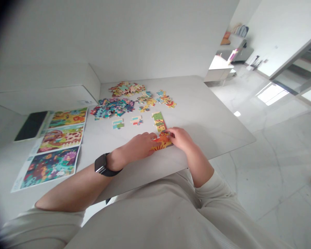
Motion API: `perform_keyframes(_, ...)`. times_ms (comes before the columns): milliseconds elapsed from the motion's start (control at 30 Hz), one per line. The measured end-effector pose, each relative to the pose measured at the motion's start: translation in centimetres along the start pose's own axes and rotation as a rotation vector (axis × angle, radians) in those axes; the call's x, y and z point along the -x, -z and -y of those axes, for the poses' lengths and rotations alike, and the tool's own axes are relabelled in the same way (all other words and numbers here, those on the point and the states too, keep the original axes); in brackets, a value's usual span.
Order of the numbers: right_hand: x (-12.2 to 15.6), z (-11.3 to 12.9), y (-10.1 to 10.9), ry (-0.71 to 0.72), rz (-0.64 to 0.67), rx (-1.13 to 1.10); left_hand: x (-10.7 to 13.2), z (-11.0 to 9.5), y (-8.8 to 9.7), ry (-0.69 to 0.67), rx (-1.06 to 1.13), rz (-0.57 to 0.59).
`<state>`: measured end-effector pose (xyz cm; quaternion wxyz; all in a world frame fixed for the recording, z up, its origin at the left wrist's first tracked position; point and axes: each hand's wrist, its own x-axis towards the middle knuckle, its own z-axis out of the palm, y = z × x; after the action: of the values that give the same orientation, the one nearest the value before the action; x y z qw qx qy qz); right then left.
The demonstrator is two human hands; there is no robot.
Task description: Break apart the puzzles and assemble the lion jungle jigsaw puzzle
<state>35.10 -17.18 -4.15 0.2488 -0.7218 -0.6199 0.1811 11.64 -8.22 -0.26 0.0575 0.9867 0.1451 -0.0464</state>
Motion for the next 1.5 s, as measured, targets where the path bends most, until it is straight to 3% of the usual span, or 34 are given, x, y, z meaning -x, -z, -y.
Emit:
perform_keyframes(633,-0.2,0.0,-0.2,0.009,0.045,0.052,-0.2,-0.2,0.3,-0.024,-0.043,-0.016)
perform_keyframes(800,-1.0,0.6,1.8,0.086,0.194,0.179,-0.1,0.2,0.3,-0.035,-0.027,-0.051)
perform_keyframes(900,-2.2,1.4,4.1,0.144,0.274,0.227,0.0,2.0,1.0,-0.031,0.034,-0.124)
perform_keyframes(1000,-4.4,2.2,6.3,0.161,0.217,0.226,0.1,5.5,1.8,0.036,0.075,-0.248)
perform_keyframes(1100,-8.0,2.4,7.2,0.150,0.143,0.218,0.1,9.7,1.5,0.178,0.088,-0.335)
perform_keyframes(1200,-12.5,1.8,6.1,0.092,0.072,0.174,0.0,13.2,-0.2,0.206,0.161,-0.427)
perform_keyframes(1300,-16.5,1.2,3.5,0.014,-0.049,0.102,-0.4,15.3,-2.4,0.166,0.257,-0.472)
perform_keyframes(1400,-19.3,1.0,1.1,-0.067,-0.149,0.086,-0.8,16.1,-3.9,0.164,0.289,-0.487)
perform_keyframes(1500,-21.5,1.1,0.1,-0.041,-0.201,0.078,-1.1,16.1,-4.4,0.166,0.325,-0.530)
